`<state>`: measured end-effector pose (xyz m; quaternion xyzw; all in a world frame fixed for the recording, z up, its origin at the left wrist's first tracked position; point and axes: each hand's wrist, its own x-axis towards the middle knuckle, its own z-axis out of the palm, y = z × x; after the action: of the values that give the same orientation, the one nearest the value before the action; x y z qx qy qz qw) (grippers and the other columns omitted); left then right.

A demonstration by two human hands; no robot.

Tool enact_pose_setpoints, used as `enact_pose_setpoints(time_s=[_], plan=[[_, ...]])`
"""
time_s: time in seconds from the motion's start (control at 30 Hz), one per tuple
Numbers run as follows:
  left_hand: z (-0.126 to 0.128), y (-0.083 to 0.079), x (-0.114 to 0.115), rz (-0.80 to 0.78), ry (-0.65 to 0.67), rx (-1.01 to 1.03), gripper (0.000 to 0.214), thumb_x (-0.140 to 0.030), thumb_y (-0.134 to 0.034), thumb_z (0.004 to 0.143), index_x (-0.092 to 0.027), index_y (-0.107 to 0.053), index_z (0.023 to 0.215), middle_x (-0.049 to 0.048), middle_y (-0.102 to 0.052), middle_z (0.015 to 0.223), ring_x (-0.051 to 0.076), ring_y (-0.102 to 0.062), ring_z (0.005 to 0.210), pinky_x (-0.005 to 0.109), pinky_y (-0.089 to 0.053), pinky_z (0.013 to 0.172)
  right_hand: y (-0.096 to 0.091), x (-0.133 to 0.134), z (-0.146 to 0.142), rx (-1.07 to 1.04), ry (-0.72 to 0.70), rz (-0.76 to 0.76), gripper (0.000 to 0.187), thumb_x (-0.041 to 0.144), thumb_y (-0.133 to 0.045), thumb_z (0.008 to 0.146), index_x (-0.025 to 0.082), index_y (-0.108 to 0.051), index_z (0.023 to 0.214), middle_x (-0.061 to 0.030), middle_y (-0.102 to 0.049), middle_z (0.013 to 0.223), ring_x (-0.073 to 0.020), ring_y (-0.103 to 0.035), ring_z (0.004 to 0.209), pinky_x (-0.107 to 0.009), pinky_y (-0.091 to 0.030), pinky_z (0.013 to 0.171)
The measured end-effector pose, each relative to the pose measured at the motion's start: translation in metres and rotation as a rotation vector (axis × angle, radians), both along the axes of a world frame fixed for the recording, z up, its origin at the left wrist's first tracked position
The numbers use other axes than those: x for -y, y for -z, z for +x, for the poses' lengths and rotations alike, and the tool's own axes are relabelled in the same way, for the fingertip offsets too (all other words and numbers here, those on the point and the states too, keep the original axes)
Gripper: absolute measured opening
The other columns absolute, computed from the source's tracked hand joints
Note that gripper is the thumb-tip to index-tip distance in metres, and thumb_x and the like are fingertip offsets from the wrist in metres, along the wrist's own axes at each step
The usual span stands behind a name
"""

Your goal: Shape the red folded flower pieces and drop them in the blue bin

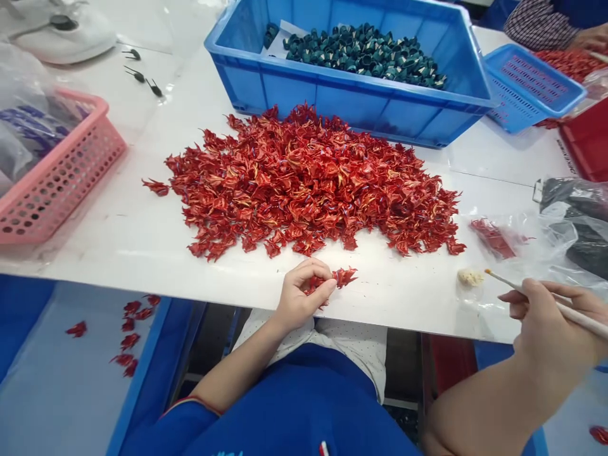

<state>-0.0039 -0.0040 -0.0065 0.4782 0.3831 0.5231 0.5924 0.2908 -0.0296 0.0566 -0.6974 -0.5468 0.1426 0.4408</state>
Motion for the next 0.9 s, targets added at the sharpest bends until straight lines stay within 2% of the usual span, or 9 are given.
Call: enact_pose_setpoints(time_s=[0.17,0.3,0.4,0.53,0.67,0.77,0.9], plan=[[0.001,-0.002,0.0,0.035,0.001,-0.016,0.025,-0.034,-0.068,0.084,-0.016,-0.063,0.068,0.0002,-0.052,0.075,0.005,-0.049,0.045,0.018,-0.043,0.035,-0.001,0.007,-0.065,-0.105,-0.11,0.105,0.012,0.025,-0.072,0.074,0.023,-0.06,0.074,0.0002,-0.06,0.061,-0.0167,-0.057,0.054,-0.029,-0.046,0.047],[0.0,-0.002,0.0,0.098,-0.025,-0.116,0.019,-0.027,-0.067,0.083,-0.016,-0.064,0.068,0.0019,-0.056,0.075,0.009,-0.055,0.057,0.02,-0.047,0.045,0.005,0.015,-0.111,-0.166,-0.266,0.195,0.016,0.01,-0.067,0.075,0.022,-0.058,0.078,0.0016,-0.061,0.064,-0.013,-0.058,0.053,-0.024,-0.045,0.046],[0.001,-0.002,0.0,0.149,-0.047,-0.188,0.013,-0.022,-0.067,0.082,-0.017,-0.065,0.07,0.0023,-0.058,0.075,0.012,-0.057,0.064,0.022,-0.047,0.053,0.011,0.015,-0.134,-0.125,-0.359,0.241,0.02,0.005,-0.063,0.075,0.022,-0.052,0.075,0.004,-0.057,0.061,-0.0097,-0.054,0.048,-0.021,-0.042,0.043],[0.001,-0.003,0.0,0.183,-0.038,-0.24,0.011,-0.021,-0.067,0.081,-0.017,-0.066,0.07,0.0021,-0.059,0.074,0.011,-0.054,0.063,0.022,-0.043,0.052,0.015,0.006,-0.149,-0.027,-0.355,0.317,0.022,0.004,-0.061,0.076,0.022,-0.048,0.073,0.0043,-0.058,0.062,-0.0076,-0.053,0.047,-0.018,-0.041,0.042],[0.0,-0.004,0.0,0.187,-0.031,-0.258,0.013,-0.021,-0.067,0.081,-0.017,-0.066,0.069,0.0017,-0.058,0.073,0.011,-0.052,0.062,0.022,-0.041,0.052,0.012,0.0,-0.152,0.038,-0.413,0.236,0.023,0.005,-0.058,0.077,0.022,-0.045,0.069,0.0058,-0.057,0.058,-0.0057,-0.046,0.041,-0.018,-0.038,0.04],[0.0,-0.005,-0.001,0.191,-0.018,-0.247,0.012,-0.02,-0.067,0.082,-0.017,-0.066,0.07,0.0014,-0.058,0.073,0.01,-0.051,0.061,0.021,-0.041,0.051,0.01,0.0,-0.151,0.033,-0.388,0.24,0.022,0.006,-0.059,0.078,0.022,-0.046,0.069,0.005,-0.058,0.059,-0.0069,-0.05,0.044,-0.018,-0.038,0.041],[0.0,-0.006,-0.001,0.187,-0.018,-0.258,0.013,-0.02,-0.066,0.082,-0.017,-0.065,0.069,0.0015,-0.058,0.074,0.011,-0.053,0.063,0.021,-0.042,0.053,0.009,0.002,-0.152,0.052,-0.408,0.215,0.023,0.005,-0.058,0.078,0.022,-0.044,0.068,0.0054,-0.057,0.058,-0.0063,-0.048,0.042,-0.018,-0.038,0.042]])
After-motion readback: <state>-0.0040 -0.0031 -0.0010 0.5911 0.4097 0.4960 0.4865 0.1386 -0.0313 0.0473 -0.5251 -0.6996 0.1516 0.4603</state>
